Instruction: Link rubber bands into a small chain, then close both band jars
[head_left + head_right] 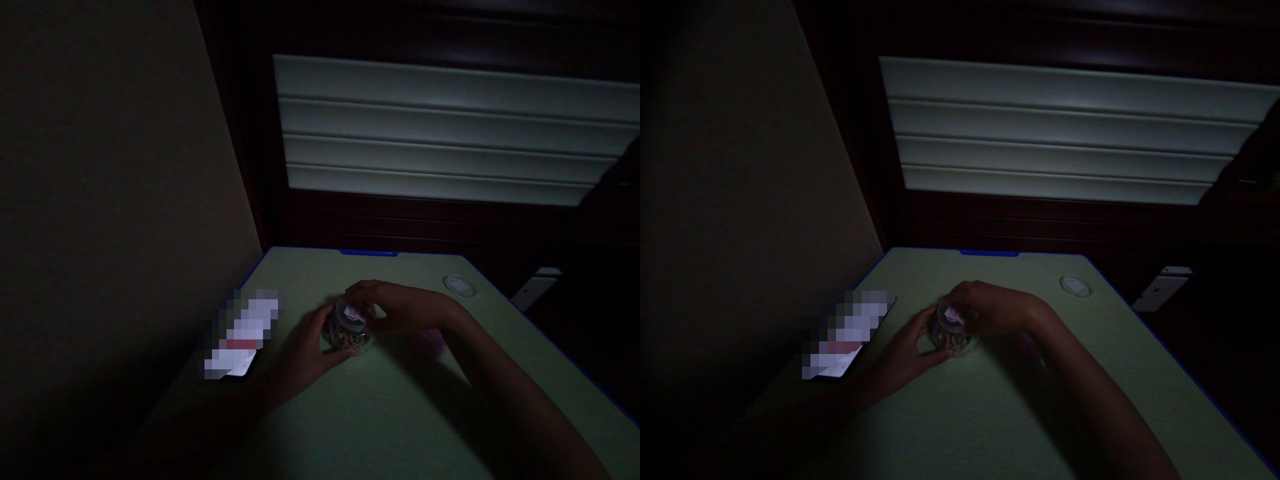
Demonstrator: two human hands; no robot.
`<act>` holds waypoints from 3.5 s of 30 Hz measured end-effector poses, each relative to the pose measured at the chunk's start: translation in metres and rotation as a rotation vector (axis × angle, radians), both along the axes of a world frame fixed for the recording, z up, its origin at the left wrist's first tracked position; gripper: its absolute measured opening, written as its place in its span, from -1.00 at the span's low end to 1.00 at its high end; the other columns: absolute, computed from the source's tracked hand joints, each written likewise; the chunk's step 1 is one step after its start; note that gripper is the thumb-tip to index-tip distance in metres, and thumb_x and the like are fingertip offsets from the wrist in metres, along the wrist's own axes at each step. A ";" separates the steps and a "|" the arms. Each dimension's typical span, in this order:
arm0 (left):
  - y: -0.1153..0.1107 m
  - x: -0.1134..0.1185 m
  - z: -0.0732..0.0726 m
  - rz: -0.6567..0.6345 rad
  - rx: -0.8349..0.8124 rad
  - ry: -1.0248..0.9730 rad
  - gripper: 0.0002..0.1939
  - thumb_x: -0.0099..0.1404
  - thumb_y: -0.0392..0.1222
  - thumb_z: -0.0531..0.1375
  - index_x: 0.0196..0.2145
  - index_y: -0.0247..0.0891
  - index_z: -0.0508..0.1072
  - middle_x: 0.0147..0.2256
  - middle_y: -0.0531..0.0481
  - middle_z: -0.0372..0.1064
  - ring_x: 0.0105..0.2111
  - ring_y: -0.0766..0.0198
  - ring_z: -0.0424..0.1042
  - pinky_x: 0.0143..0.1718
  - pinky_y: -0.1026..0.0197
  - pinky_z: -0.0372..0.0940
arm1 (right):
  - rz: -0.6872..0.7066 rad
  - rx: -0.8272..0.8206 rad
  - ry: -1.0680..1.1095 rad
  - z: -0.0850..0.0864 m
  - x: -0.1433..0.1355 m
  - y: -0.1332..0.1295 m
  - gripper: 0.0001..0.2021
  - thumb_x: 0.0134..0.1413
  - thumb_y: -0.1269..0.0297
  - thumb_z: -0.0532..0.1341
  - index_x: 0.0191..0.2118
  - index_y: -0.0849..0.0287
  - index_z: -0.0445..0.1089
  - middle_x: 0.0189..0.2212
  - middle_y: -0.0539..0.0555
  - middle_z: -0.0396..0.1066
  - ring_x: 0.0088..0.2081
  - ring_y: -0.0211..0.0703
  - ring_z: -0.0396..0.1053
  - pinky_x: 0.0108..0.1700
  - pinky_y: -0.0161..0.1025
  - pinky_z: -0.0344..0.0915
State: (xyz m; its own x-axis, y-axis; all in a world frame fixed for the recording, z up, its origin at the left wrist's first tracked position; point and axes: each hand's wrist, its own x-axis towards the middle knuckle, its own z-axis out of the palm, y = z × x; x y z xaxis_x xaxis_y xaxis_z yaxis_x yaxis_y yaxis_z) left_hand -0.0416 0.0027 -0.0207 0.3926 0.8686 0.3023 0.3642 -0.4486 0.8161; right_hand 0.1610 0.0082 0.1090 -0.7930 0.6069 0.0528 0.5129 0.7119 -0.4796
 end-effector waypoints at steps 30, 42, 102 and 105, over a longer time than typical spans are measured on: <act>0.000 0.000 0.001 0.015 -0.010 0.017 -0.29 0.03 -0.05 0.30 0.09 -0.16 0.11 0.05 -0.17 0.21 0.02 0.04 0.26 0.02 -0.05 0.21 | -0.098 0.001 -0.098 -0.003 0.003 0.002 -0.19 -0.18 0.28 0.32 0.20 0.34 -0.02 0.16 0.29 0.01 0.16 0.02 -0.02 0.14 -0.10 0.00; -0.001 -0.001 0.003 0.022 -0.015 0.018 -0.26 0.03 -0.05 0.30 0.12 -0.12 0.08 0.08 -0.15 0.18 0.05 0.05 0.23 0.04 -0.04 0.18 | -0.097 0.039 -0.063 -0.004 -0.001 0.003 -0.64 -0.10 0.32 0.27 -0.12 0.30 0.32 -0.15 0.20 0.29 -0.14 -0.10 0.28 -0.10 -0.21 0.22; 0.002 0.000 0.003 0.024 -0.005 0.050 -0.31 0.05 -0.05 0.28 0.09 -0.15 0.12 0.07 -0.16 0.19 0.05 0.04 0.24 0.02 -0.04 0.20 | -0.151 0.116 -0.045 -0.008 0.001 0.003 -0.19 -0.15 0.09 0.30 0.20 0.33 0.00 0.10 0.30 0.10 0.09 0.02 0.12 0.06 -0.10 0.11; 0.002 0.000 0.001 0.007 -0.004 0.028 -0.31 0.06 -0.08 0.28 0.10 -0.14 0.11 0.08 -0.16 0.18 0.07 0.04 0.22 0.04 -0.03 0.19 | -0.071 0.056 -0.024 -0.004 0.003 0.003 -0.26 -0.13 0.25 0.30 0.18 0.33 0.02 0.11 0.27 0.10 0.11 -0.05 0.09 0.10 -0.15 0.06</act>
